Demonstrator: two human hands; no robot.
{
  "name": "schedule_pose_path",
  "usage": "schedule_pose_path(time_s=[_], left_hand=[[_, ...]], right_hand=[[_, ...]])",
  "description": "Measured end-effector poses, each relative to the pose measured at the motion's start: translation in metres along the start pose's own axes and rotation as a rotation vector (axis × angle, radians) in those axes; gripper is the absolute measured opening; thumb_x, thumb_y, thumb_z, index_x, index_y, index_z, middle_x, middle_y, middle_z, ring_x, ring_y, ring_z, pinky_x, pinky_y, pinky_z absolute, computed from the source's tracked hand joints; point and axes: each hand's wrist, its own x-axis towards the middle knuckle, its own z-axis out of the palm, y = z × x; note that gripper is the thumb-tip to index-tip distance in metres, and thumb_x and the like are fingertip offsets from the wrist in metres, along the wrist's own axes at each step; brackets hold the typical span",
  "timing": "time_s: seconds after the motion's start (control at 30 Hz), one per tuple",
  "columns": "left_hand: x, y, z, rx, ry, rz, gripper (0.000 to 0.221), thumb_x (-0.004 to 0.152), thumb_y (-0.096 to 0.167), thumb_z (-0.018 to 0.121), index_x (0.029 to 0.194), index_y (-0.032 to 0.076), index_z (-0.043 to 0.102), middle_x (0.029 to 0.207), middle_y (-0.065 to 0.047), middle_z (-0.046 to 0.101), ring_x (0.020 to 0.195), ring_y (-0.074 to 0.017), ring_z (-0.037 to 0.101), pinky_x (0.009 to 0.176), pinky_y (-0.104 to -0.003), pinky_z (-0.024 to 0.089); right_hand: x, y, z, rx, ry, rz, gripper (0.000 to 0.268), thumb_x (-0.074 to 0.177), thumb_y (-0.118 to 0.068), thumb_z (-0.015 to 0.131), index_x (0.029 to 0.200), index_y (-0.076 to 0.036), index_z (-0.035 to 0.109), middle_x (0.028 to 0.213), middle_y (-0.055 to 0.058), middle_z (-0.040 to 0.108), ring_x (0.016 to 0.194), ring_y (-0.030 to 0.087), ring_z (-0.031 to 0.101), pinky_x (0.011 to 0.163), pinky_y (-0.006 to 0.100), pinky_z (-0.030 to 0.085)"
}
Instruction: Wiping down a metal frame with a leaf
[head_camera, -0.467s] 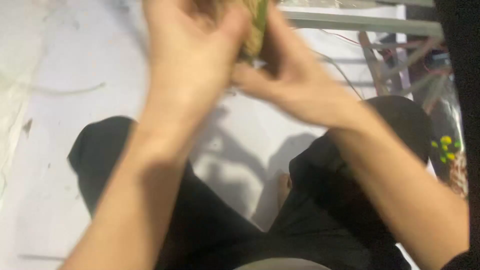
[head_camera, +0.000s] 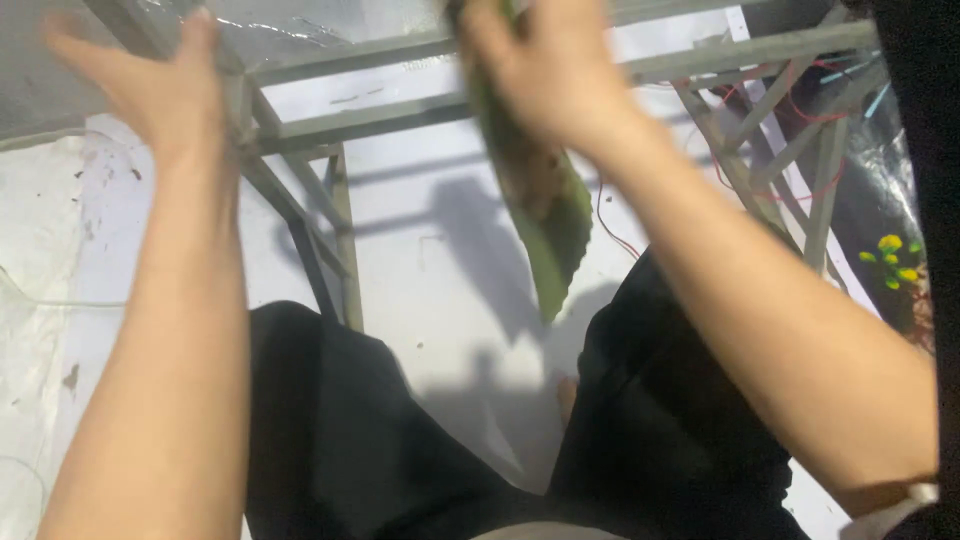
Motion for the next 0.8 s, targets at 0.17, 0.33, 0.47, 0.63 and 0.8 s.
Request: schedule_pose_path(time_s=[0.17,0.33,0.47,0.63,0.8], left_hand=[[0.004,-0.066,0.030,-0.116,0.067,0.117,0.039,0.097,0.013,0.069,0.130,0.013,0.048,0.126,-0.013,0.074,0.113,-0.0271,0.077,0.101,-0.036,0.054],[0.011,-0.074,0.036,0.110,-0.097,0.050,0.057,0.102,0.027,0.065,0.143,-0.005,0.041,0.140,-0.026,0.059,0.130,-0.0411,0.055,0.112,-0.045,0.039],[-0.003,-0.075,0.052,0.004,-0.135,-0.110,0.070,0.111,0.030,0.055,0.157,-0.006,0.017,0.165,-0.026,0.033,0.155,-0.0368,0.034,0.129,-0.037,0.021],[-0.013,-0.062,0.043,0.043,-0.172,-0.072,0.069,0.111,0.033,0.050,0.157,-0.006,0.015,0.165,-0.028,0.030,0.155,-0.0414,0.032,0.130,-0.041,0.023],[-0.015,-0.061,0.041,0.039,-0.141,0.002,0.069,0.111,0.035,0.046,0.156,-0.005,0.014,0.162,-0.032,0.036,0.151,-0.0431,0.042,0.125,-0.041,0.033]], right_hand=[[-0.035,-0.034,0.101,-0.079,-0.781,0.037,0.067,0.103,-0.051,0.043,0.161,-0.019,0.028,0.167,0.014,0.027,0.153,0.041,0.018,0.118,0.070,0.012],[-0.054,-0.043,0.143,-0.355,-0.472,-0.098,0.084,0.093,-0.050,0.068,0.160,-0.018,0.029,0.157,0.017,0.038,0.149,0.040,0.026,0.118,0.072,0.009],[-0.033,-0.047,0.149,-0.281,-0.580,-0.098,0.067,0.095,-0.044,0.057,0.154,-0.017,0.038,0.142,0.015,0.048,0.135,0.040,0.040,0.116,0.072,0.012],[-0.021,-0.076,0.174,-0.291,-0.595,-0.189,0.072,0.095,-0.053,0.060,0.153,-0.018,0.037,0.137,0.015,0.052,0.121,0.041,0.048,0.108,0.070,0.025],[-0.017,-0.094,0.201,-0.295,-0.621,-0.202,0.084,0.091,-0.066,0.062,0.153,-0.015,0.036,0.136,0.017,0.051,0.120,0.042,0.048,0.105,0.068,0.028]])
